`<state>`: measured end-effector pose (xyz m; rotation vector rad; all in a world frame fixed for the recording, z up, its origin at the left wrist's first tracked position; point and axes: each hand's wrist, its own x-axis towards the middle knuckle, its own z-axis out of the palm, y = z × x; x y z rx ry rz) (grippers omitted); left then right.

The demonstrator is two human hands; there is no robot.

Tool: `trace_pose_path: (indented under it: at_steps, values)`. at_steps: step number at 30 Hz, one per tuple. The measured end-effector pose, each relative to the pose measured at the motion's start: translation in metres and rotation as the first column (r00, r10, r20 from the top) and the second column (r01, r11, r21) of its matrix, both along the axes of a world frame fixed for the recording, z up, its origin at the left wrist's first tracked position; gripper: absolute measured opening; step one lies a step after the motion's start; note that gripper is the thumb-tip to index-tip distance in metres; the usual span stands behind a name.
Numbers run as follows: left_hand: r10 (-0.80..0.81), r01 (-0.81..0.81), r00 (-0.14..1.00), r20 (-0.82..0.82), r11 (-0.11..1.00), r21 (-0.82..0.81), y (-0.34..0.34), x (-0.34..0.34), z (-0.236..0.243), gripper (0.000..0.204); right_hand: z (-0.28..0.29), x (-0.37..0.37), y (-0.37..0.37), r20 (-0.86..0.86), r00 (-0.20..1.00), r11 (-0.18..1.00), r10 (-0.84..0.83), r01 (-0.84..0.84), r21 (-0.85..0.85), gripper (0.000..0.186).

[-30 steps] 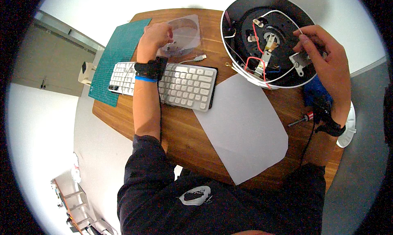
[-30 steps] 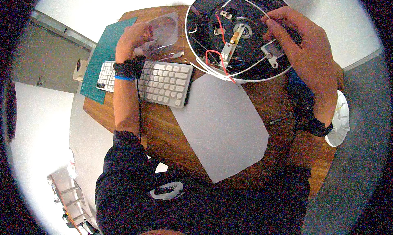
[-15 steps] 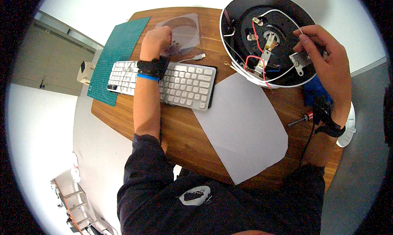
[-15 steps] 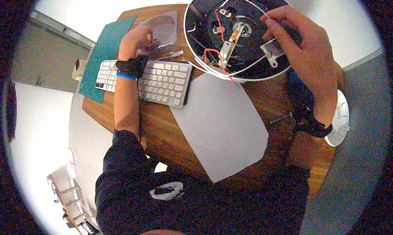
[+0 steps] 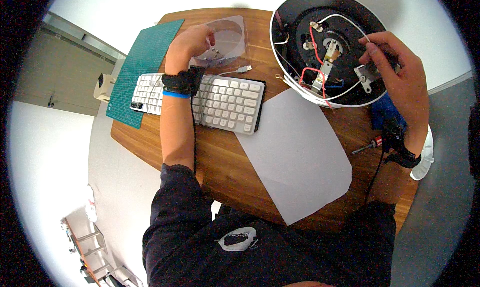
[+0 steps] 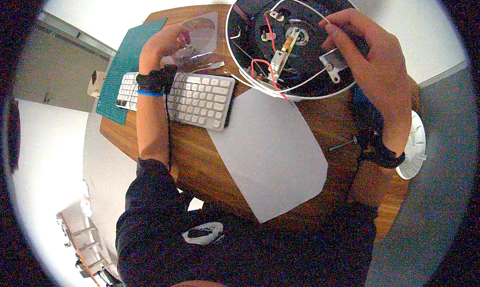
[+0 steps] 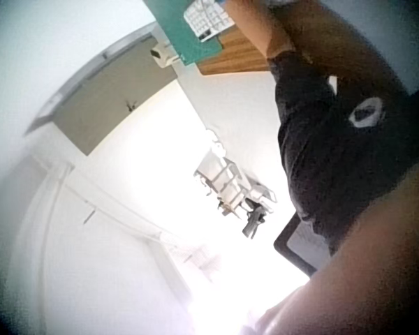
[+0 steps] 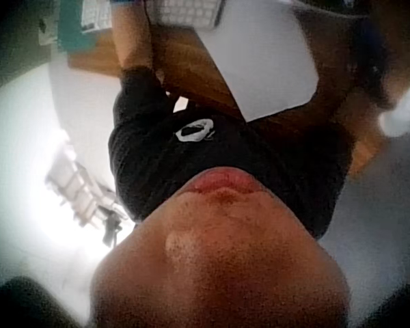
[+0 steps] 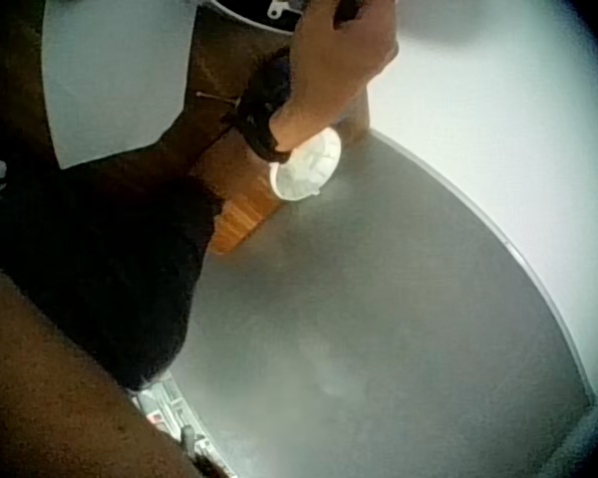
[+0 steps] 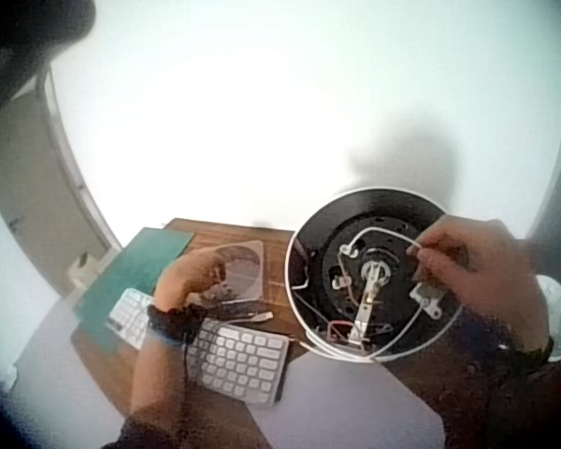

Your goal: The person is repairing a white lampshade by connecting wires and securing components inside. They use a screwdriver to tighten screws and adjust the internal wiring, then place the lampshade back onto the base.

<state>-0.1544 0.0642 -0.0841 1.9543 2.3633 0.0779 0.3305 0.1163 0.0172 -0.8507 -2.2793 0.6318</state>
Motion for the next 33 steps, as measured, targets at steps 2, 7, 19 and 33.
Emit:
trace_pose_path:
  at_steps: [2,7,19,33]
  values:
    - [0.015,-0.015,1.0,-0.005,0.999,-0.029,0.001,0.005,0.006,0.025,0.0,0.0,0.0,0.003,1.0,1.0,-0.003,0.003,-0.01,0.021]
    - [-0.022,0.022,0.999,0.049,1.0,0.001,-0.004,0.006,0.005,0.026,0.0,0.0,0.001,-0.006,1.0,1.0,0.014,-0.014,-0.022,0.021]
    - [-0.223,0.207,0.95,0.22,0.974,0.094,0.009,-0.01,-0.007,0.032,0.001,0.001,0.001,0.009,1.0,1.0,0.01,-0.01,-0.005,0.02]
    - [0.013,-0.005,0.992,-0.128,0.998,0.059,0.006,-0.011,-0.015,0.012,0.003,-0.001,-0.001,0.026,1.0,1.0,0.0,0.0,-0.003,0.021]
